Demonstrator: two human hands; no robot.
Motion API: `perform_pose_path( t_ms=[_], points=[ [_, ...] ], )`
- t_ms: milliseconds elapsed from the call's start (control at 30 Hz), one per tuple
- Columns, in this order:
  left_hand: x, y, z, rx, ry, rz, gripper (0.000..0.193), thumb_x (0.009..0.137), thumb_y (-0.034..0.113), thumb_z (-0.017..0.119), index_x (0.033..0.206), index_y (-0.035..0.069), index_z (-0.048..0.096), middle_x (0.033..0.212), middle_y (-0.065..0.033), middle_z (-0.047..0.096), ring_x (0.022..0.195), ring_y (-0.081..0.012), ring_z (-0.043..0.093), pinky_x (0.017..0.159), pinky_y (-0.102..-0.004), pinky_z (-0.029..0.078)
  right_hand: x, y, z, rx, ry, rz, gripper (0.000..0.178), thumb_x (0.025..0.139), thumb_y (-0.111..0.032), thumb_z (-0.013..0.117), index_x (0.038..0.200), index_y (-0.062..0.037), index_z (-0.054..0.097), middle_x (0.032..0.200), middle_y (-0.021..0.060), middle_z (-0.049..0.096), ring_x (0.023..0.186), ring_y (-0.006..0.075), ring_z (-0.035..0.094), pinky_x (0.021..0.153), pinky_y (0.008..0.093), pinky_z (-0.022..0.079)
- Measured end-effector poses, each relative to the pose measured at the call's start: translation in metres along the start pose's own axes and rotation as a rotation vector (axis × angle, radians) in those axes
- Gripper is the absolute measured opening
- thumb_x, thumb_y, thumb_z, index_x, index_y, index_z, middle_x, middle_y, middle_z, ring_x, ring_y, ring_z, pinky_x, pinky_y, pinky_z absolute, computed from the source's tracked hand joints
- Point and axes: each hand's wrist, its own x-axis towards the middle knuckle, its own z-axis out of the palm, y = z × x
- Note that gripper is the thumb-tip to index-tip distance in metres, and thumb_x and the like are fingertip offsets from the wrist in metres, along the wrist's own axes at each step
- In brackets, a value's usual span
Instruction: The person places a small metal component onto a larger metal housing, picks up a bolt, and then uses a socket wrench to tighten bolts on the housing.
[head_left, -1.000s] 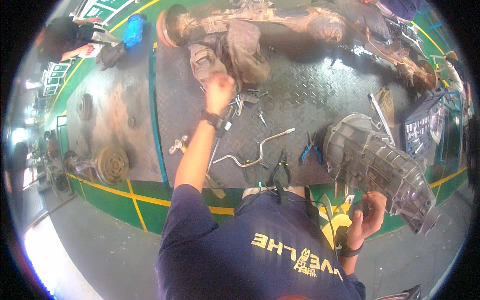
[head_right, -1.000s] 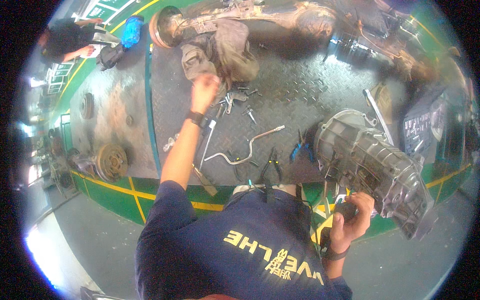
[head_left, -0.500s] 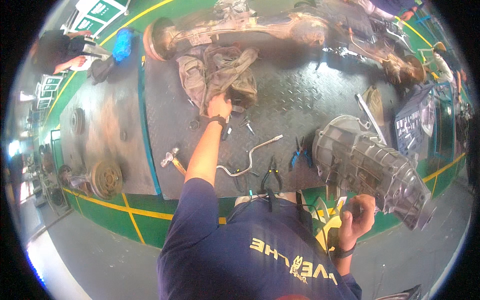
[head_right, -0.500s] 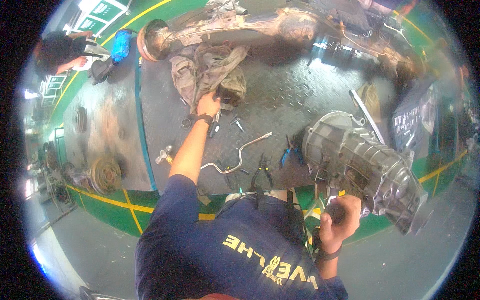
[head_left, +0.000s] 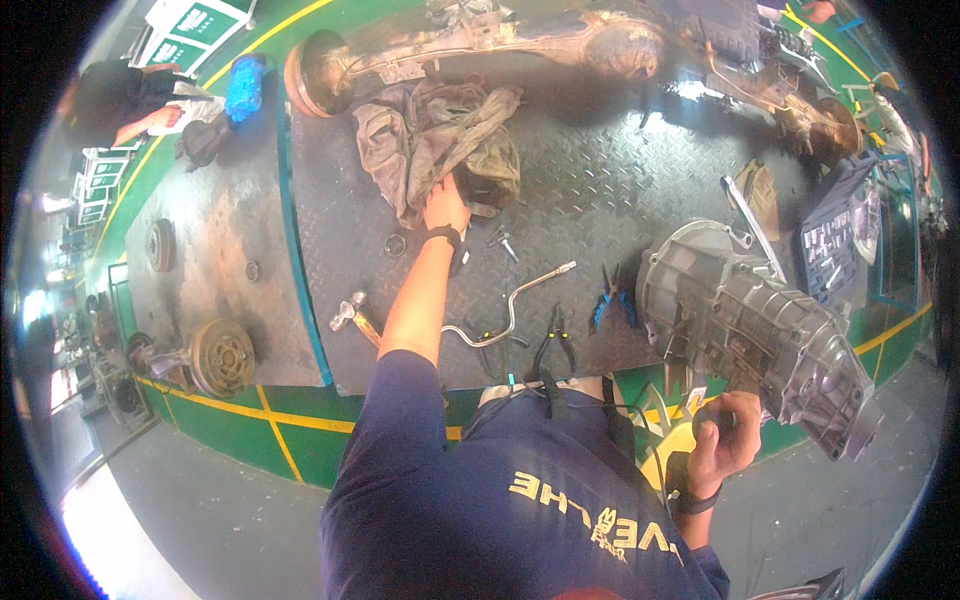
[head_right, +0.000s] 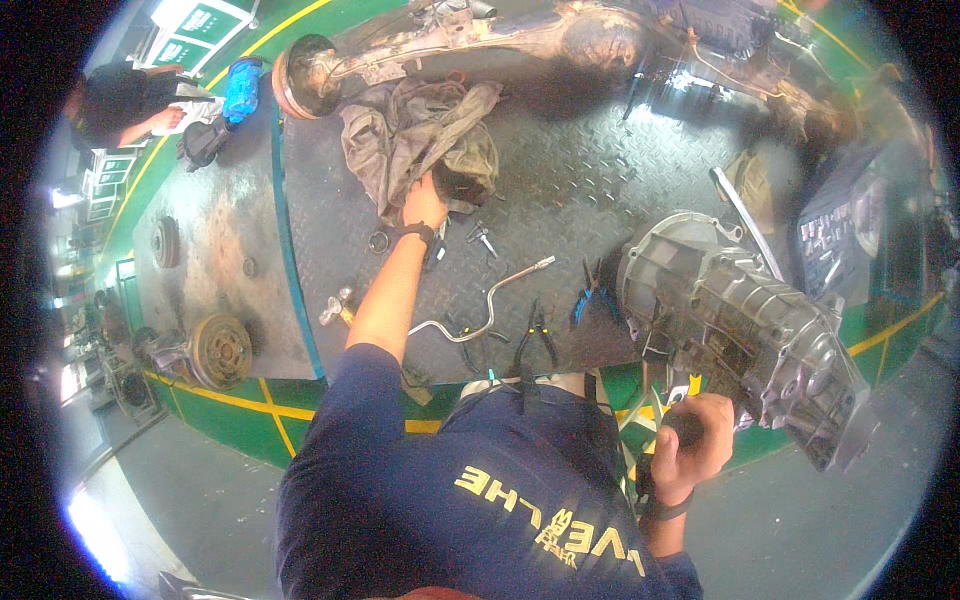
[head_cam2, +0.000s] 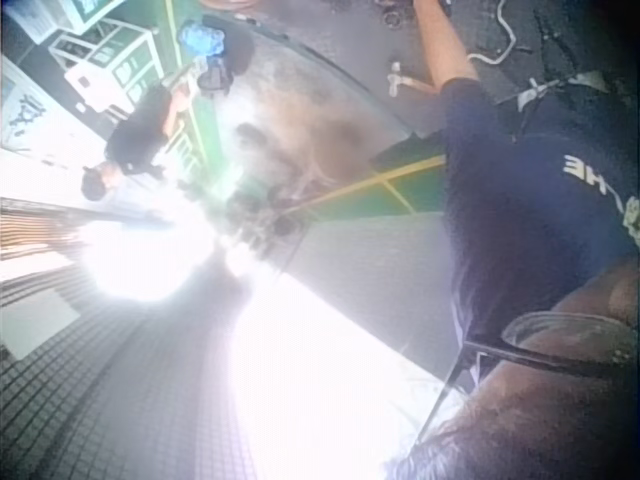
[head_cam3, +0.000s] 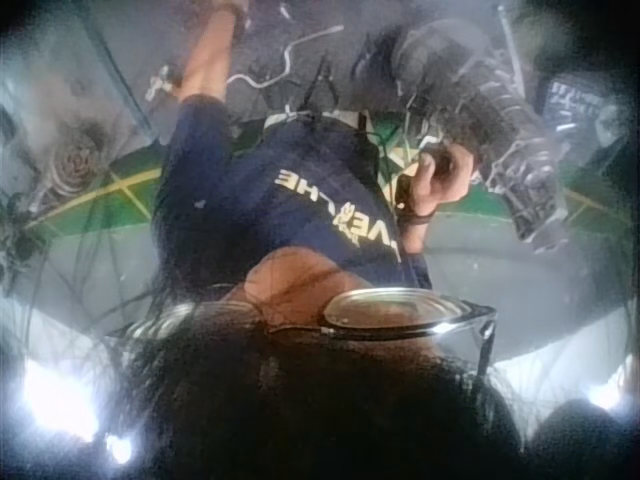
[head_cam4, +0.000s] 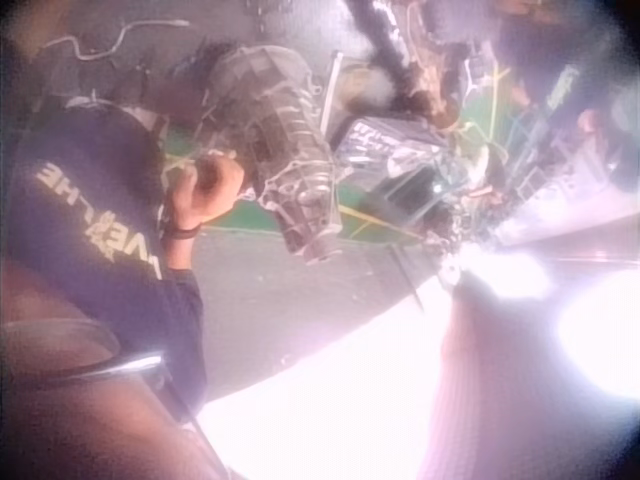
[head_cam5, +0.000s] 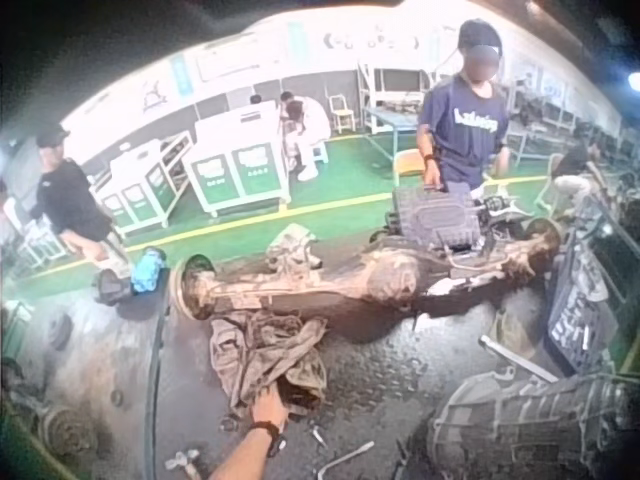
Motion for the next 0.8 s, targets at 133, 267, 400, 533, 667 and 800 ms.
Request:
perform_pose_path(
  t_ms=[133,267,400,533,667,800],
  points=[
    [-0.011,0.023,0.0,-0.141,0.018,0.064,0.052,0.083,0.015,0.066,0.135,0.017,0.06,0.133,-0.014,0.056,0.127,-0.0389,0.053,0.102,-0.0573,0.047,-0.005,0.0,0.0,-0.009,0.028,0.025,0.044,0.096,-0.036,0.067,0.102,0.0071,0.061,0.081,0.0116,0.059,0.076,0.0228,0.054,0.069,0.034,0.044],
    [-0.031,0.041,-0.001,-0.044,0.064,0.102,0.042,0.084,0.031,0.067,0.124,0.019,0.067,0.13,-0.0129,0.058,0.125,-0.0396,0.052,0.1,-0.0617,0.045,-0.006,-0.002,0.0,-0.026,0.017,0.024,0.043,0.096,-0.035,0.067,0.101,0.007,0.061,0.082,0.0116,0.058,0.073,0.0203,0.054,0.066,0.0317,0.043],
    [-0.086,0.053,0.002,0.054,-0.024,0.16,0.043,0.082,0.04,0.069,0.116,0.014,0.068,0.124,-0.0136,0.06,0.117,-0.0384,0.054,0.092,-0.0568,0.048,-0.004,0.0,0.002,-0.047,0.014,0.007,0.041,0.097,-0.034,0.066,0.1,0.0064,0.062,0.083,0.0103,0.057,0.071,0.0177,0.054,0.063,0.0296,0.042],
    [-0.151,0.051,0.001,-0.07,-0.157,0.328,0.038,0.081,0.032,0.066,0.11,0.008,0.072,0.118,-0.0155,0.066,0.114,-0.0375,0.058,0.095,-0.0521,0.05,-0.01,0.002,0.001,-0.064,0.011,0.042,0.039,0.098,-0.034,0.065,0.099,0.0057,0.062,0.081,0.0094,0.057,0.07,0.017,0.054,0.063,0.0295,0.042],
    [-0.108,0.031,-0.014,-0.242,0.024,0.243,0.031,0.084,0.024,0.065,0.109,0.008,0.073,0.114,-0.0169,0.067,0.109,-0.0376,0.061,0.095,-0.0498,0.05,-0.006,-0.008,0.004,0.016,0.047,0.091,0.037,0.093,-0.032,0.069,0.097,0.0038,0.062,0.081,0.0107,0.06,0.073,0.0227,0.055,0.068,0.0341,0.044],
    [-0.025,0.004,-0.021,-0.241,0.191,0.101,0.038,0.091,0.027,0.064,0.125,0.011,0.069,0.128,-0.0203,0.063,0.122,-0.0412,0.058,0.102,-0.0493,0.05,-0.006,-0.004,0.004,-0.019,0.04,0.052,0.037,0.094,-0.032,0.068,0.097,0.0042,0.062,0.081,0.0111,0.06,0.072,0.023,0.055,0.067,0.0341,0.044]
  ],
)
